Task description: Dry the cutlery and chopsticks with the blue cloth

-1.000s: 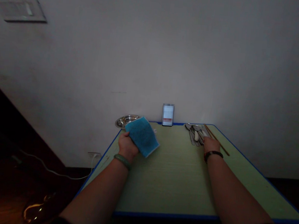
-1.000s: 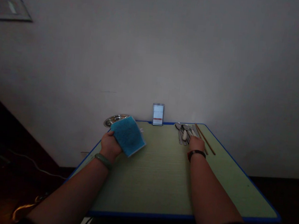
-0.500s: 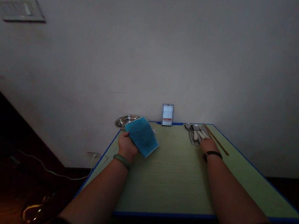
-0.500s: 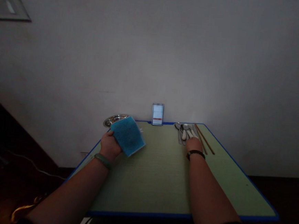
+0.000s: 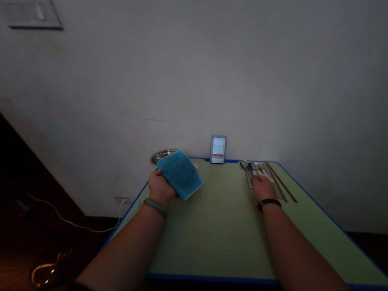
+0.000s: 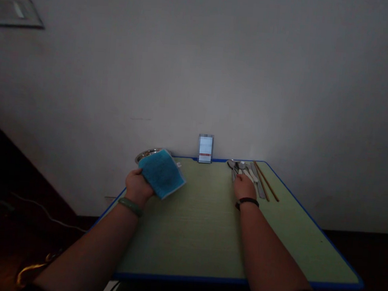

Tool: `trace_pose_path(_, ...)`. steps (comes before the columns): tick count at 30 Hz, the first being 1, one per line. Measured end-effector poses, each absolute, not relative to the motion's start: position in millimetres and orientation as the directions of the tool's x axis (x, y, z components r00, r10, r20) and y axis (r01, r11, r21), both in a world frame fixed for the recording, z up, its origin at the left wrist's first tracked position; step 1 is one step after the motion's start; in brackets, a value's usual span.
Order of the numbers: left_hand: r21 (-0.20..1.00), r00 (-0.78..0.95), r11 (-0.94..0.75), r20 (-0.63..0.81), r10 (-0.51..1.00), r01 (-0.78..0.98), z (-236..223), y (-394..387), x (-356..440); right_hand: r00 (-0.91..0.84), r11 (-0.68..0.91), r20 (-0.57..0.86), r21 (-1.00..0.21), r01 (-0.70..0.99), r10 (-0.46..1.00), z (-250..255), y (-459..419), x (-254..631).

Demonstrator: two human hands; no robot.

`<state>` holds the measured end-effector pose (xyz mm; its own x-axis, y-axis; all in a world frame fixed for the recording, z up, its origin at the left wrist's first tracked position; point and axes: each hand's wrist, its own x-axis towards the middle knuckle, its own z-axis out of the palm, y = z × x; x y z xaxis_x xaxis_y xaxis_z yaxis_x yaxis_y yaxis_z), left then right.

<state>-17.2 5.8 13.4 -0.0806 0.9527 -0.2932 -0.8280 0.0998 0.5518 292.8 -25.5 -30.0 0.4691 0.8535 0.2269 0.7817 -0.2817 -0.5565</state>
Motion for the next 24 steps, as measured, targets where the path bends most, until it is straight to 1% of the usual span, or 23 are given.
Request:
trace_pose_path(2, 0.543, -0.125, 0.037, -0.259, 0.958, -0.839, 14, 9, -22, 0.455, -0.285, 0.184, -0.566, 0.774, 0.871, -30, -25, 283)
trace_pose_path(5, 0.525, -0.204, -0.052, -0.236, 0.95, -0.85, 18, 13, -30, 0.36, -0.218, 0.149, -0.569, 0.793, 0.921, -30, -25, 266)
trace_pose_path(7, 0.528, -0.24, -0.089, -0.224, 0.945, -0.844, 20, 15, -34, 0.265, -0.144, 0.139, -0.563, 0.814, 0.954, -31, -25, 254)
trace_pose_path(11, 0.556, -0.315, -0.15, -0.214, 0.925, -0.818, 23, 20, -41, 0.017, 0.045, 0.111, -0.537, 0.843, 0.994, -31, -27, 227)
trace_pose_path(14, 0.575, -0.361, -0.172, -0.231, 0.903, -0.8, 22, 23, -45, -0.138, 0.165, 0.089, -0.502, 0.849, 0.986, -31, -27, 207)
trace_pose_path(17, 0.586, -0.365, -0.157, -0.254, 0.896, -0.795, 20, 26, -48, -0.255, 0.253, 0.062, -0.47, 0.845, 0.965, -30, -25, 189)
trace_pose_path(20, 0.579, -0.358, -0.161, -0.244, 0.901, -0.8, 20, 27, -50, -0.304, 0.292, 0.044, -0.442, 0.848, 0.952, -29, -21, 170)
trace_pose_path(24, 0.567, -0.364, -0.177, -0.235, 0.901, -0.805, 21, 27, -51, -0.314, 0.304, 0.05, -0.425, 0.853, 0.948, -29, -13, 145)
